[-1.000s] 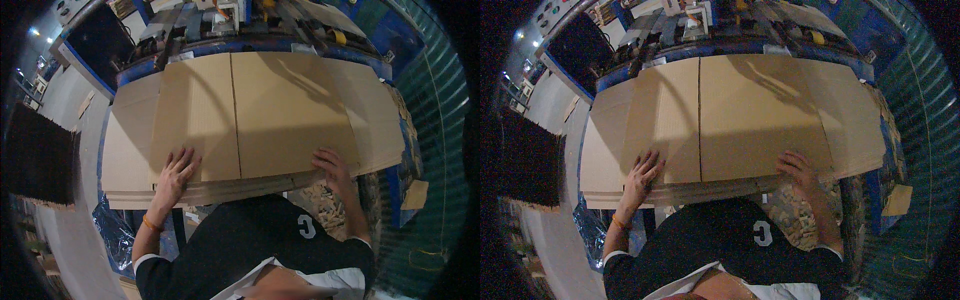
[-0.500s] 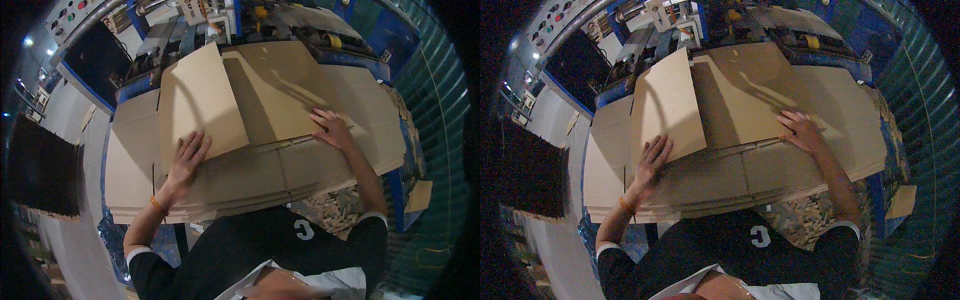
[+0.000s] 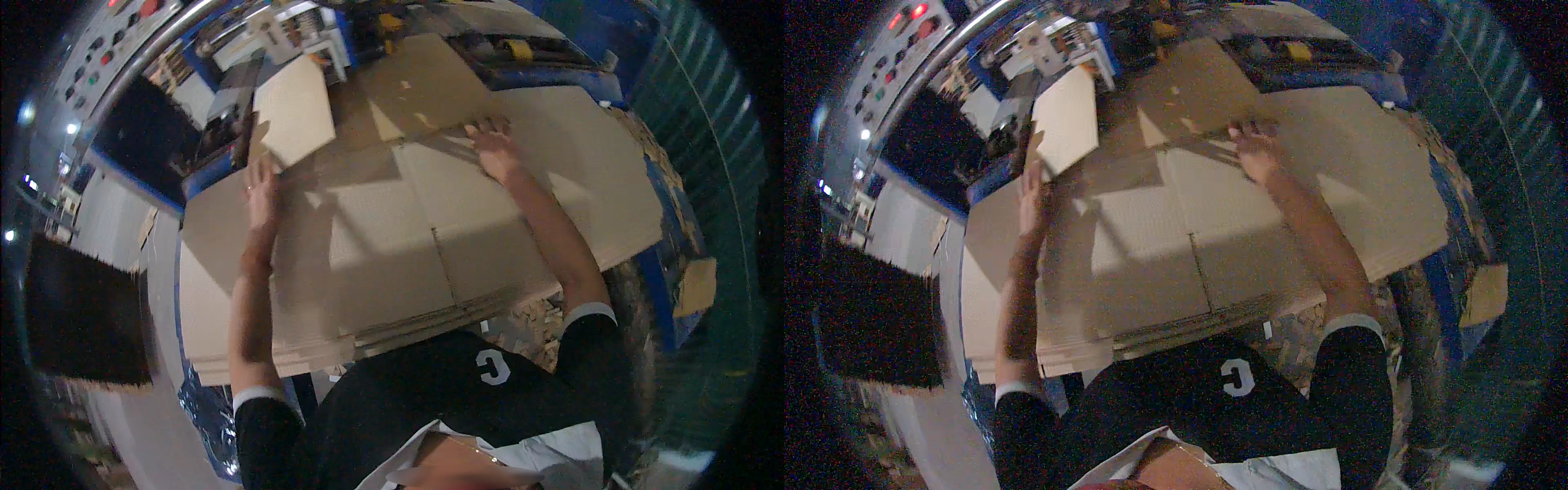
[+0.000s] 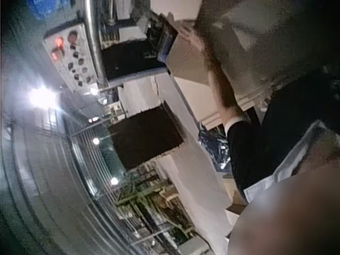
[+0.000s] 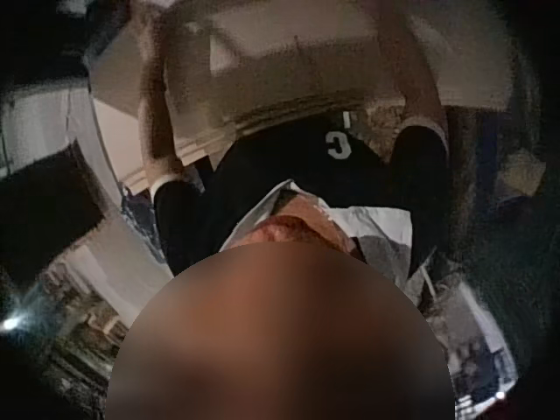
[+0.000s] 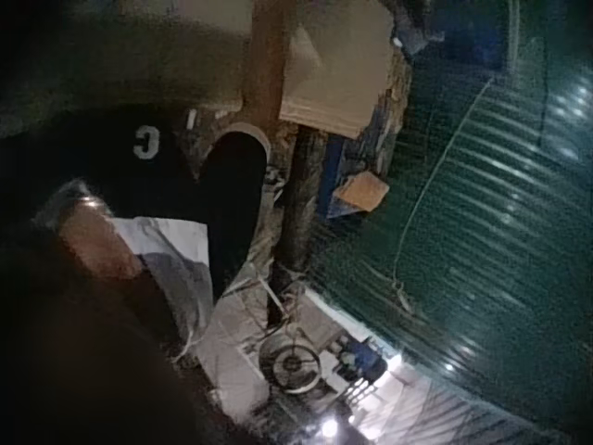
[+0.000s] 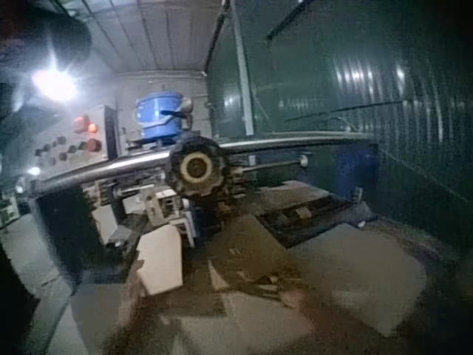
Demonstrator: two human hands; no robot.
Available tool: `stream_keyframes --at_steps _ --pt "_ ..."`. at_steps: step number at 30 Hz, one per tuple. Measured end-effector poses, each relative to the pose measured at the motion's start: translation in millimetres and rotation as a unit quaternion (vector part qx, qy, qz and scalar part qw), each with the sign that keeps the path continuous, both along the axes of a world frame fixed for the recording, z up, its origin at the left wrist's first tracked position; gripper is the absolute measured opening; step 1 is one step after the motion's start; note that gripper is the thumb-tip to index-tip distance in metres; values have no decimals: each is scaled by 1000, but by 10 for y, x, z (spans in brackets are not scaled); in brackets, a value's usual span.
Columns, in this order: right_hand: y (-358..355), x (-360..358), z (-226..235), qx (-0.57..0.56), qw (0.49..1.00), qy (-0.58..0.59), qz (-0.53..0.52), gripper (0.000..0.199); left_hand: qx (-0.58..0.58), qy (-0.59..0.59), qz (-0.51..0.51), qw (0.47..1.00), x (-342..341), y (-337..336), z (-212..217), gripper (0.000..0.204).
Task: The person repeatedly folds flat cardboard sheets along pre-scored lines into box shapes and stacks them on a workbench. The hands manipulate each sheet by hand, folding side flaps and top flaps in sequence, then placing the folded unit onto a growing pile.
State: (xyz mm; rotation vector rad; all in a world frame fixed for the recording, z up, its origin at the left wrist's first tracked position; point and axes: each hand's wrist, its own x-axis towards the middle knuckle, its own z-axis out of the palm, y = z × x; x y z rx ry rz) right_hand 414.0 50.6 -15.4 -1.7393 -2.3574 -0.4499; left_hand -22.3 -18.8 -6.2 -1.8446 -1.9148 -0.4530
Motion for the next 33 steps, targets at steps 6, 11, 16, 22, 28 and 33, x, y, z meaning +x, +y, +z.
stream_keyframes --at_steps 6,11,16,22,28,33 --pt "-951 920 263 -51 958 246 -136 54 127 -182 -32 975 -577 -1370 120 53" --pt "-1665 1867 -207 103 880 174 -430 69 162 -206 349 900 -1163 -2428 -199 56" --pt "-1688 1930 -343 62 893 214 -392 66 107 -206 429 873 -1252 -2571 -417 61" --pt "-1519 1758 -114 361 590 699 -181 40 470 -438 119 757 -1308 -2803 -275 49" --pt "-1309 2709 -191 376 450 799 -137 23 233 -476 334 780 -1516 -3079 -504 40" --pt "-1264 3498 -1 90 460 880 74 30 307 -680 21 665 -1488 -2932 -656 30"
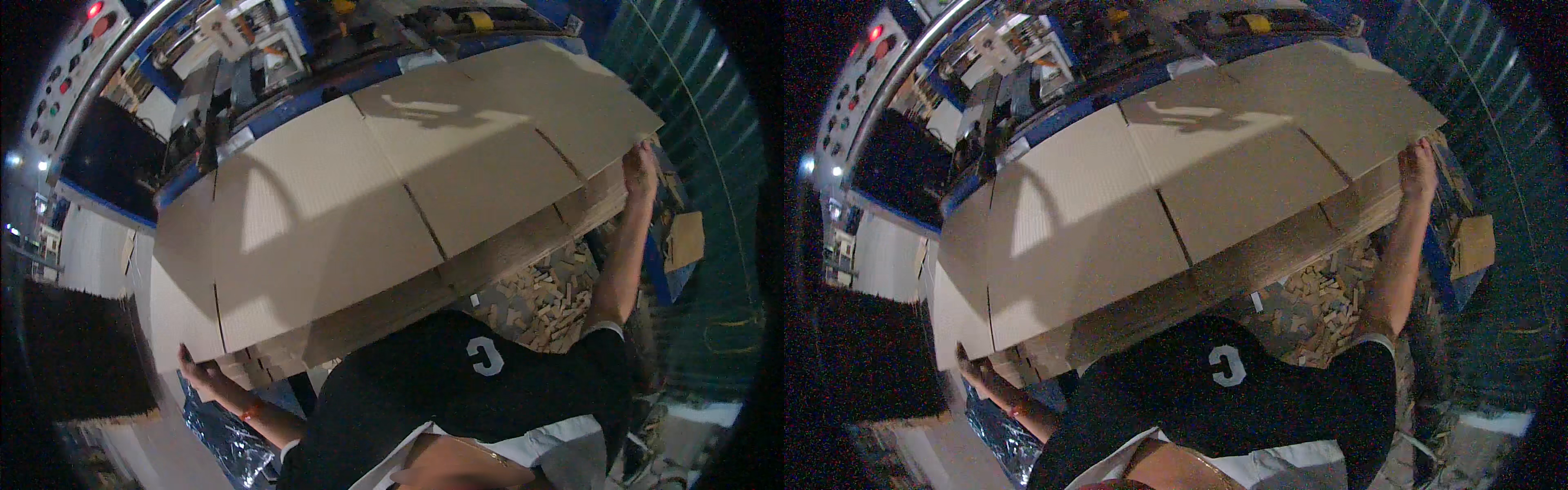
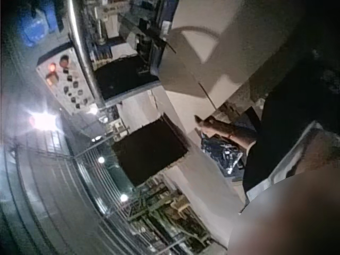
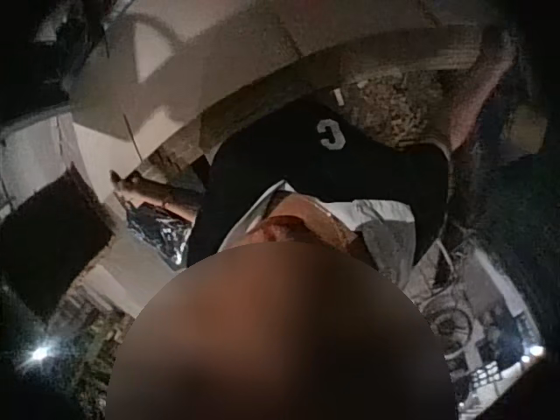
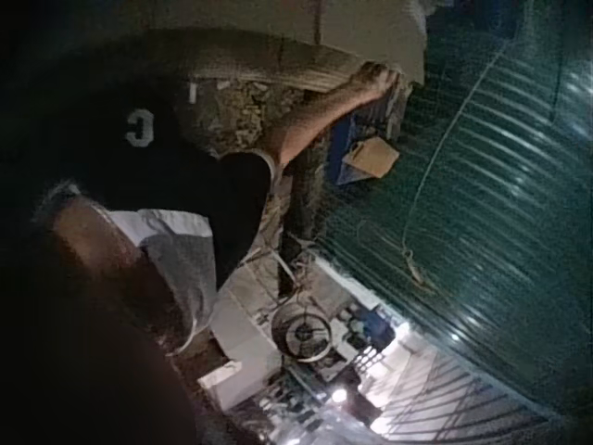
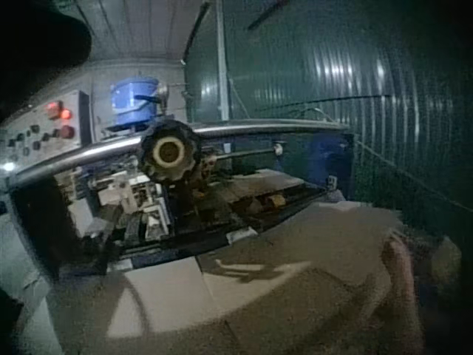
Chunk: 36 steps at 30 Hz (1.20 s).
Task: The person repeatedly folds flat cardboard sheets along pre-scored lines into box shapes and stacks them on a workbench. The hands manipulate each sheet by hand, folding side flaps and top flaps in sequence, then placing the folded unit onto a growing pile.
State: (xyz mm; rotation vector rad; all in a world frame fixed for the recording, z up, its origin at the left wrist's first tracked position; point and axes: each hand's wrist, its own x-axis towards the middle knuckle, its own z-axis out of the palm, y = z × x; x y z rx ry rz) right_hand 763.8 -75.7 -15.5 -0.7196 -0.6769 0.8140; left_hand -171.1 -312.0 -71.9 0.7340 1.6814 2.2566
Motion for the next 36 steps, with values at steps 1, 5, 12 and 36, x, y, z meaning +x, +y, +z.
stream_keyframes --at_steps 1,5,12,36 --pt "19 11 106 -56 997 -8 -50 33 78 -136 -32 987 -27 64 89 29" --pt "-14 -498 713 -104 988 -98 -63 43 55 -205 -20 977 5 220 537 28" --pt "-1025 -2357 965 -166 829 -467 -258 36 -24 131 -18 991 783 13 782 20" --pt "-78 -3148 159 140 512 -838 130 67 -217 682 -293 634 1864 1197 877 58"
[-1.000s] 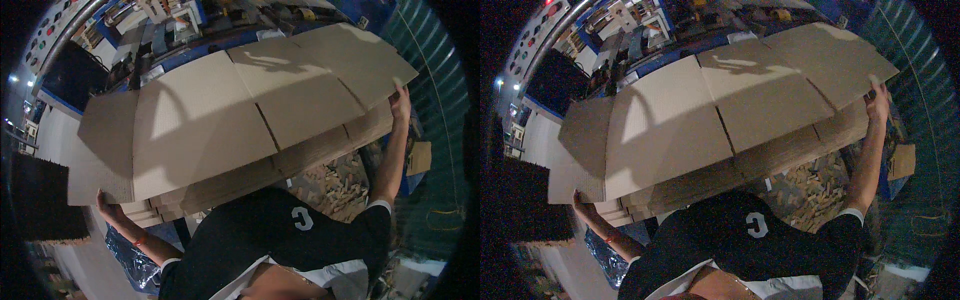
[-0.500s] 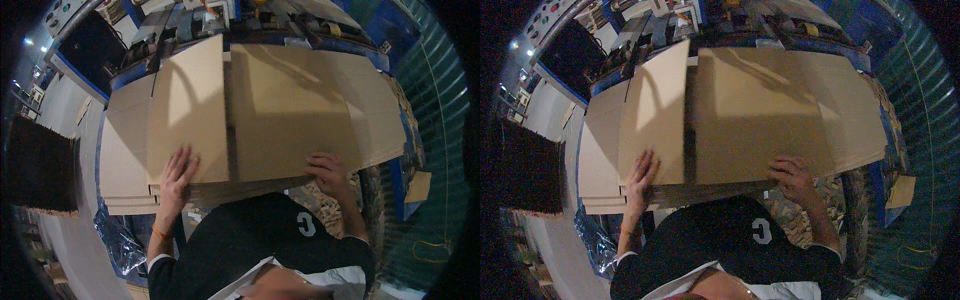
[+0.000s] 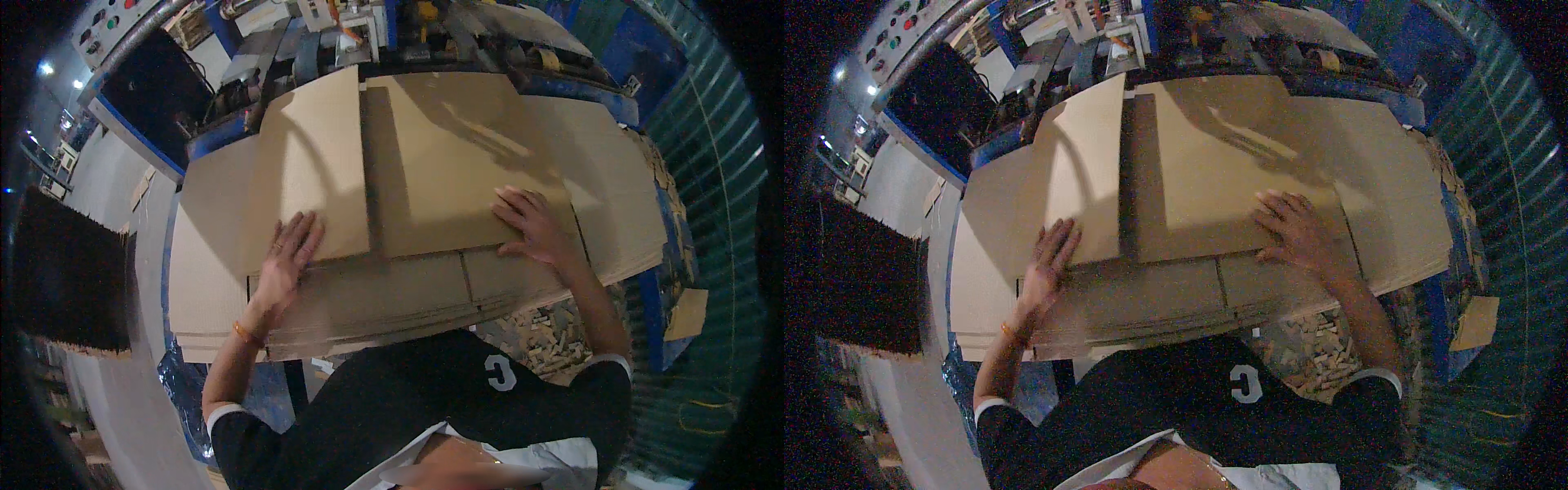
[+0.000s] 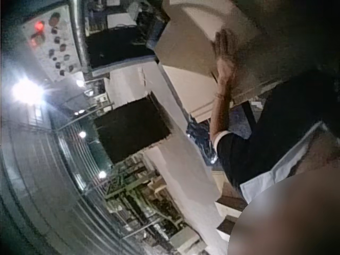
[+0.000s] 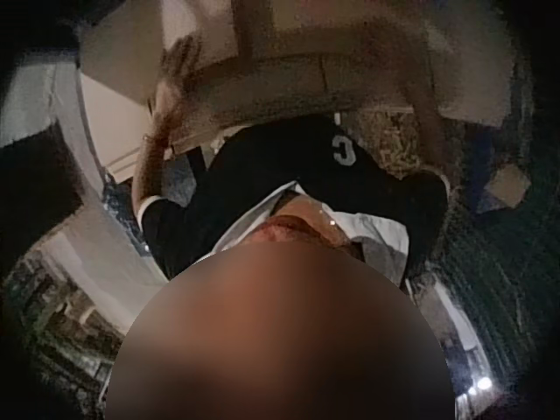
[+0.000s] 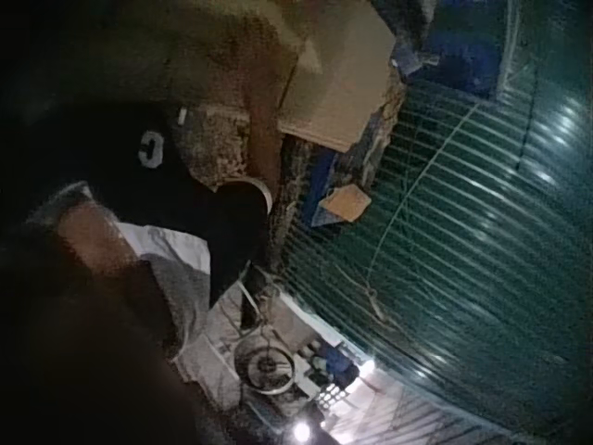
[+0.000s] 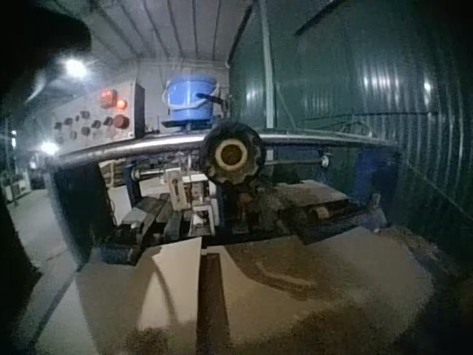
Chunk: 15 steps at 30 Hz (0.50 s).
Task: The person repeatedly folds flat cardboard sheets along pre-scored lines into box shapes and stacks them on a workbench. The hands manipulate each sheet by hand, folding side flaps and top flaps in sequence, then placing the folded unit onto a growing pile.
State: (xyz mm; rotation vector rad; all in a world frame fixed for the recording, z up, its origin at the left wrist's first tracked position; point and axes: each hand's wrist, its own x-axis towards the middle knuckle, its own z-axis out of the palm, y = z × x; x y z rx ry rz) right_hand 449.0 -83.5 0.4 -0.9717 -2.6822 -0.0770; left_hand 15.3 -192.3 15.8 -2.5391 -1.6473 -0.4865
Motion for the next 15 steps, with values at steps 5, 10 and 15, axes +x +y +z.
stream_keyframes --at_steps 5,10,15 --pt "440 -267 109 -3 997 -74 -30 71 42 -83 10 996 -194 446 51 59" --pt "1204 -289 -63 5 999 -43 -5 68 74 -72 19 994 -161 1072 -151 52" --pt "1673 -594 -363 19 987 11 -157 55 22 -244 81 966 -162 1759 -144 46"
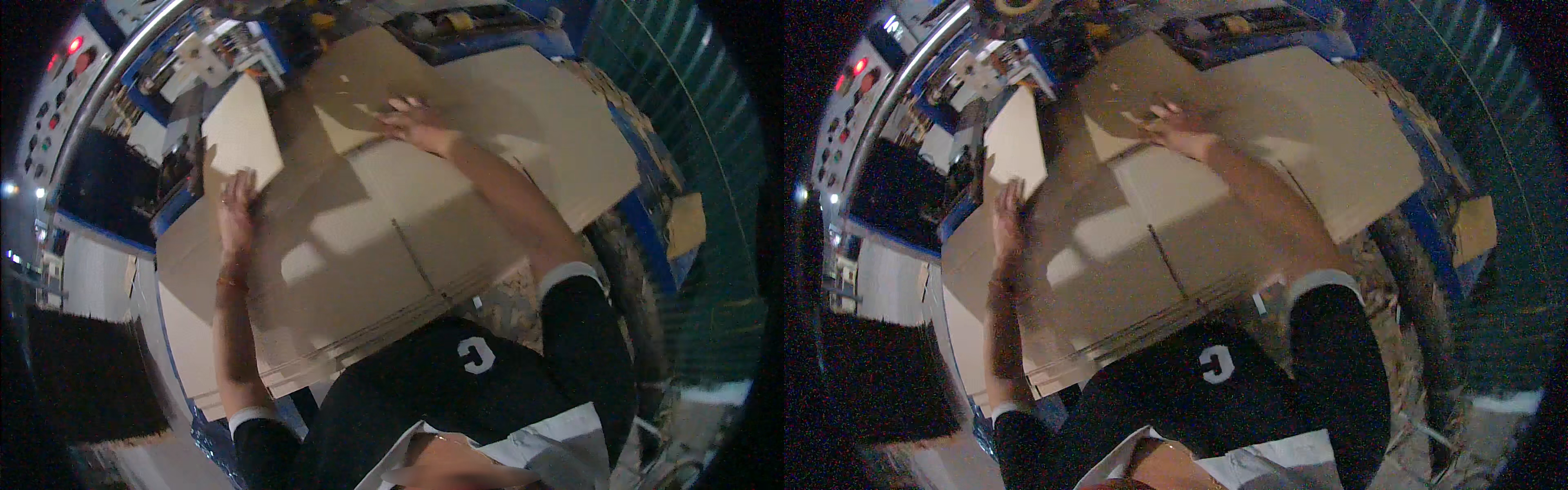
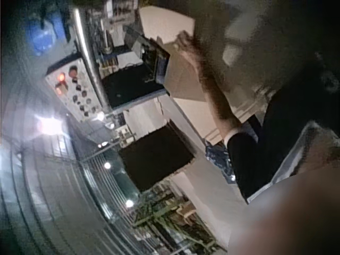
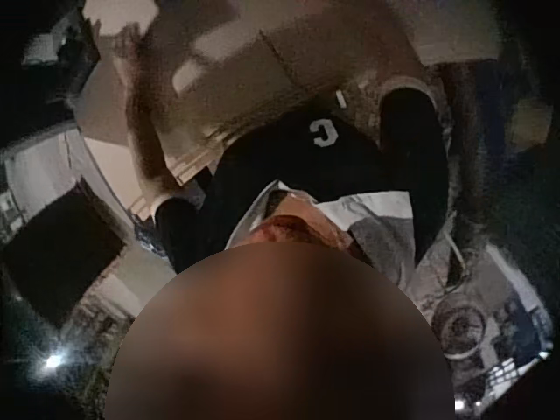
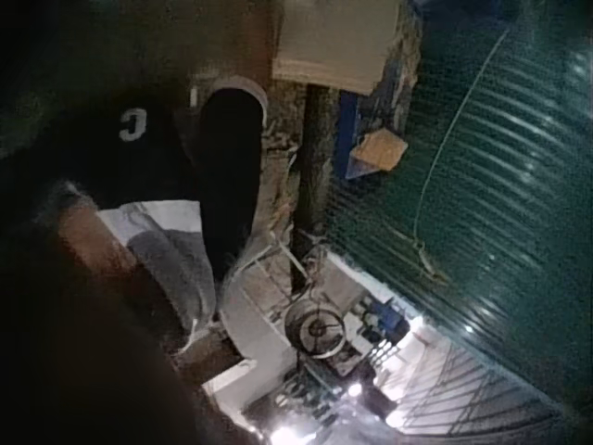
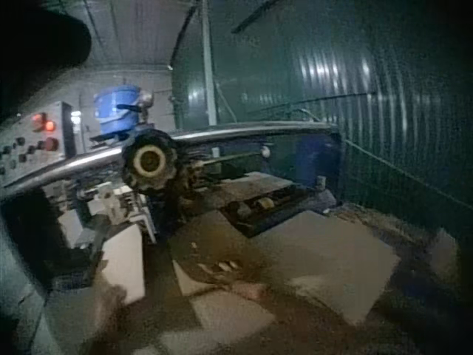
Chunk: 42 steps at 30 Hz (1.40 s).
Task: The person repeatedly folds flat cardboard sheets along pre-scored lines into box shapes and stacks them on a workbench. The hands manipulate each sheet by hand, folding side flaps and top flaps in sequence, then placing the folded unit onto a growing pile.
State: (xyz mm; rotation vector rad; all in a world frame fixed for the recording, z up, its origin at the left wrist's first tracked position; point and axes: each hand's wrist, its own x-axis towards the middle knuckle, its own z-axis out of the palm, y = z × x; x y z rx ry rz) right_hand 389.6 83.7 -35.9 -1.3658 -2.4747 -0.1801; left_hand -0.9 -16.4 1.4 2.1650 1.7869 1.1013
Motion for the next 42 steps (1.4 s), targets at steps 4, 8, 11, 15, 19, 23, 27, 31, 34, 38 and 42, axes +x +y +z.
stream_keyframes --at_steps 4,8,11,15,19,23,27,31,34,38,42 --pt "-192 -152 197 -71 993 -19 -88 54 81 192 95 973 -73 130 121 58" --pt "-909 689 519 -82 984 137 -80 52 140 210 103 962 -605 -806 85 61" --pt "-1555 1648 444 78 952 63 -289 36 110 6 232 966 -1311 -1776 -55 54" --pt "-2031 2290 21 84 813 43 -575 45 83 114 507 850 -1613 -2348 -535 56" --pt "-1937 2276 -154 85 802 103 -582 51 51 107 573 811 -1299 -2424 -499 57" --pt "-1732 2173 -2 184 753 337 -535 43 15 54 627 777 -947 -2569 -113 57" --pt "-1702 2337 47 327 587 656 -343 34 31 170 564 807 -1306 -2988 89 57" --pt "-1713 2794 33 303 486 781 -247 16 279 -484 293 776 -2080 -3213 -332 41" --pt "-1655 3038 220 104 464 854 -209 36 208 -427 288 832 -2229 -3167 -740 35" --pt "-1951 2736 703 106 582 797 -119 42 196 -632 230 714 -1796 -2936 -600 30" --pt "-2686 1717 877 180 716 640 -212 42 174 -464 290 819 -1103 -3010 -105 26"
